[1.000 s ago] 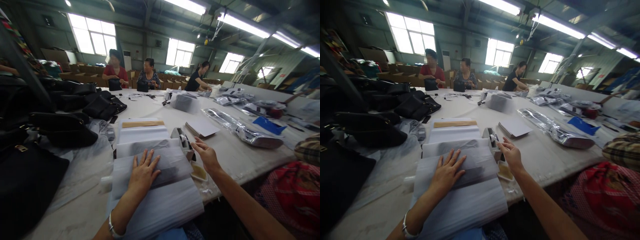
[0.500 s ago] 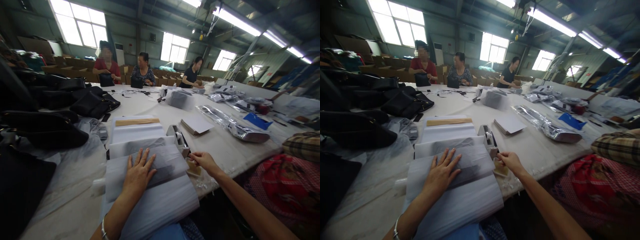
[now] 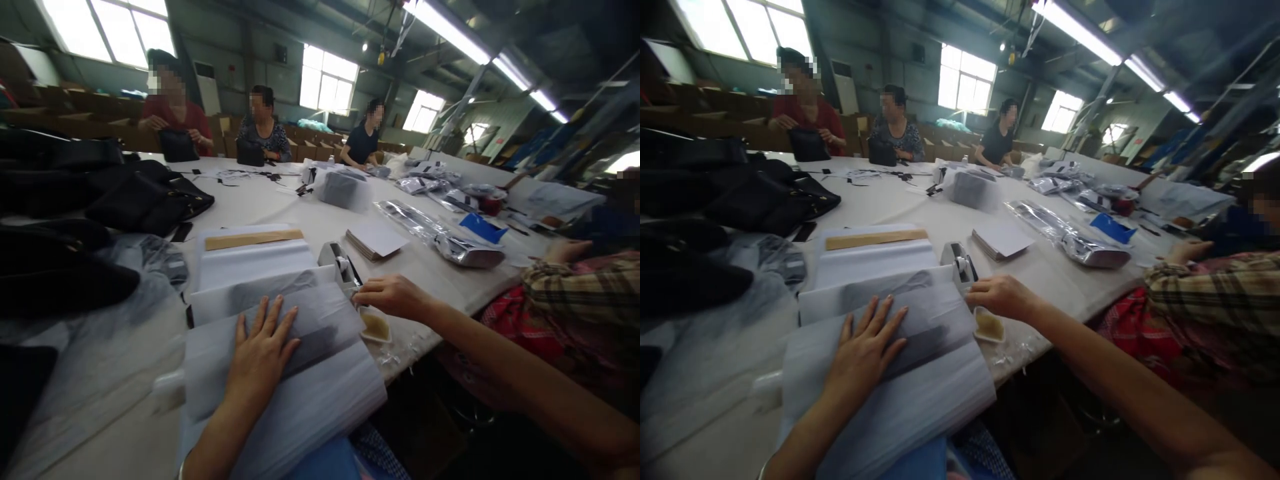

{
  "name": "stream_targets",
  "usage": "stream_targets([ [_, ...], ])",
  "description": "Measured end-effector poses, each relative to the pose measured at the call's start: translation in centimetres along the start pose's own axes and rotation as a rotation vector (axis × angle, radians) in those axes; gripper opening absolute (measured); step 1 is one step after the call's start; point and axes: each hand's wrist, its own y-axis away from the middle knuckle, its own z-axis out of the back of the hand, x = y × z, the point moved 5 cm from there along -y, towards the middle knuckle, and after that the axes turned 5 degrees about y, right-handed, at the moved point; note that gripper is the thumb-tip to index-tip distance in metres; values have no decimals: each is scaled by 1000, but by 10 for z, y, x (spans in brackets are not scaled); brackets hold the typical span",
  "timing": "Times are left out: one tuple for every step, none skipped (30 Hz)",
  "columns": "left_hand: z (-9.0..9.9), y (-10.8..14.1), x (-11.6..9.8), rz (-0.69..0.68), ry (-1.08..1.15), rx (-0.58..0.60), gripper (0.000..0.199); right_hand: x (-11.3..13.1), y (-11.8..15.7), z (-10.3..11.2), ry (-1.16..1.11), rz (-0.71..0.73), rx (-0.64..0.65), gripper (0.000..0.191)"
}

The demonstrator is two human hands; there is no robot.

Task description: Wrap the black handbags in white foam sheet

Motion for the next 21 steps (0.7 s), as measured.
stream_targets([
  [1, 0, 0, 13, 0, 7, 49, 2, -13, 1, -32, 41, 2, 25],
  [2, -1, 0, 24, 5, 12, 49, 4, -25, 1, -63, 76, 6, 24],
  [3, -1, 0, 34, 14, 13, 49, 6, -38, 1, -91, 106, 11, 22],
  [3, -1, 0, 41, 25, 14, 49, 8, -50, 0, -115, 128, 17, 23],
  [3, -1, 0, 44, 36, 14, 48, 10, -62, -1, -133, 144, 24, 24],
  [3, -1, 1, 45, 45, 12, 48, 11, -74, -4, -146, 159, 29, 27],
  [3, -1, 1, 43, 50, 10, 48, 12, -85, -6, -151, 172, 35, 29],
  [3, -1, 1, 42, 51, 7, 48, 12, -96, -10, -149, 184, 48, 32],
  [2, -1, 1, 39, 49, 5, 48, 11, -107, -14, -138, 195, 70, 33],
  [2, -1, 1, 36, 43, 3, 48, 10, -116, -19, -118, 206, 98, 32],
  [1, -1, 1, 33, 35, 0, 49, 10, -125, -23, -93, 218, 134, 31],
  [1, -1, 1, 30, 28, -4, 49, 10, -133, -27, -66, 227, 174, 29],
  [0, -1, 1, 27, 22, -8, 49, 9, -139, -30, -41, 231, 213, 27],
  [0, -1, 1, 26, 18, -12, 49, 9, -143, -33, -19, 231, 247, 25],
  [0, -1, 1, 25, 16, -16, 49, 9, -147, -34, -2, 226, 273, 24],
  [0, -1, 1, 25, 15, -18, 49, 9, -149, -35, 14, 219, 292, 24],
  [-1, -1, 1, 27, 13, -20, 48, 9, -151, -35, 33, 210, 306, 25],
  [-1, -1, 1, 27, 10, -21, 48, 8, -153, -35, 57, 198, 314, 28],
  [-1, -1, 1, 26, 6, -25, 48, 6, -155, -36, 85, 180, 317, 33],
  [-1, -1, 1, 26, 1, -29, 48, 2, -156, -36, 113, 153, 321, 40],
  [-1, 0, 1, 24, -3, -33, 49, -3, -158, -37, 137, 113, 326, 48],
])
